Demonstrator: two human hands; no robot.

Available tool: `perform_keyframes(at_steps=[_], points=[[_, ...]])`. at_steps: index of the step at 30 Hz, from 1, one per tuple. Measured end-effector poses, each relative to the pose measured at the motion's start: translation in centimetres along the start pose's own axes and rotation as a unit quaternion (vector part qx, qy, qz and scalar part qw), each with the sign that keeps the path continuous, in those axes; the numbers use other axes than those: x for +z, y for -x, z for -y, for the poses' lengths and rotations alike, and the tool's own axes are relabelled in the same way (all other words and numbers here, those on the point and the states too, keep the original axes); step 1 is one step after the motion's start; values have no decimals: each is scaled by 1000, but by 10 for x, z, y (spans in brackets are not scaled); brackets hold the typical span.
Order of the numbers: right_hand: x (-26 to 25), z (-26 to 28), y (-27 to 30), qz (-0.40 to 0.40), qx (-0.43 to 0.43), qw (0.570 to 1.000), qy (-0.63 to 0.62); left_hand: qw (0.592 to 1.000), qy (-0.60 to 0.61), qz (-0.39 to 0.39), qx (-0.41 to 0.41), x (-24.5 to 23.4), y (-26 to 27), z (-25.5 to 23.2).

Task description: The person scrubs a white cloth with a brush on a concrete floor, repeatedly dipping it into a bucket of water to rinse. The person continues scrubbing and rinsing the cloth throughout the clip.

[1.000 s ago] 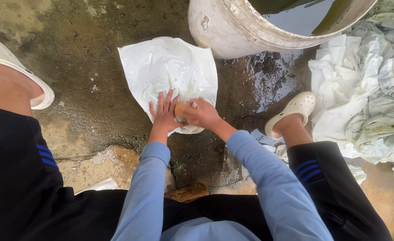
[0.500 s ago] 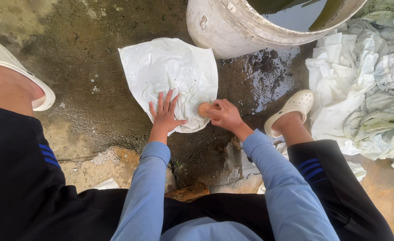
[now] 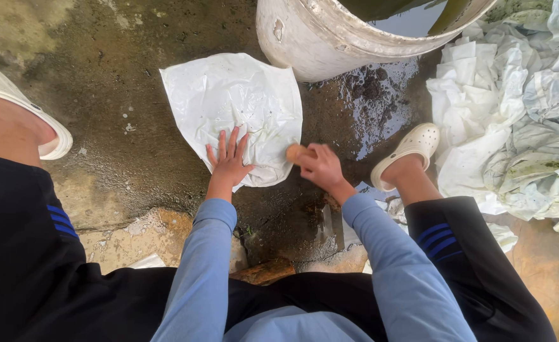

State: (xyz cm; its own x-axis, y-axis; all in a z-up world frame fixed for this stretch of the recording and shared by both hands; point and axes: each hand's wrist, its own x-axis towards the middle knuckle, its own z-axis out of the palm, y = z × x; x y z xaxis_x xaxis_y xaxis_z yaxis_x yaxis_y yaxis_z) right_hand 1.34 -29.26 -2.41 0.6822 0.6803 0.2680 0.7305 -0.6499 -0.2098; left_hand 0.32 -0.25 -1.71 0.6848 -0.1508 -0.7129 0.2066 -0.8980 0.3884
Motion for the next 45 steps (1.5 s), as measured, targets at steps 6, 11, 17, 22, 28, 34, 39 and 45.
perform_keyframes(at_steps=[6,11,17,22,28,34,39,45], points=[[5,34,4,43,-31,996,-73,1000,4,-6,0,3,-1,0],[-17,-4,-5,9,2,999,-31,1000,7,-4,3,8,-1,3],[-48,-35,-33,-145,155,977,1,995,35,-82,44,13,10,6],[-57,-18,-66,-335,347,874,-62,957,-32,-216,189,43,12,-15],[-52,43,-83,-481,553,650,-202,897,-96,-364,231,121,-15,-39],[-63,50,-87,-533,573,584,-215,840,66,-454,288,49,35,-53],[-121,18,-91,-595,562,519,-247,787,352,-403,308,-38,97,-96],[-159,16,-94,-688,483,429,-331,537,777,-280,170,-66,137,-87]])
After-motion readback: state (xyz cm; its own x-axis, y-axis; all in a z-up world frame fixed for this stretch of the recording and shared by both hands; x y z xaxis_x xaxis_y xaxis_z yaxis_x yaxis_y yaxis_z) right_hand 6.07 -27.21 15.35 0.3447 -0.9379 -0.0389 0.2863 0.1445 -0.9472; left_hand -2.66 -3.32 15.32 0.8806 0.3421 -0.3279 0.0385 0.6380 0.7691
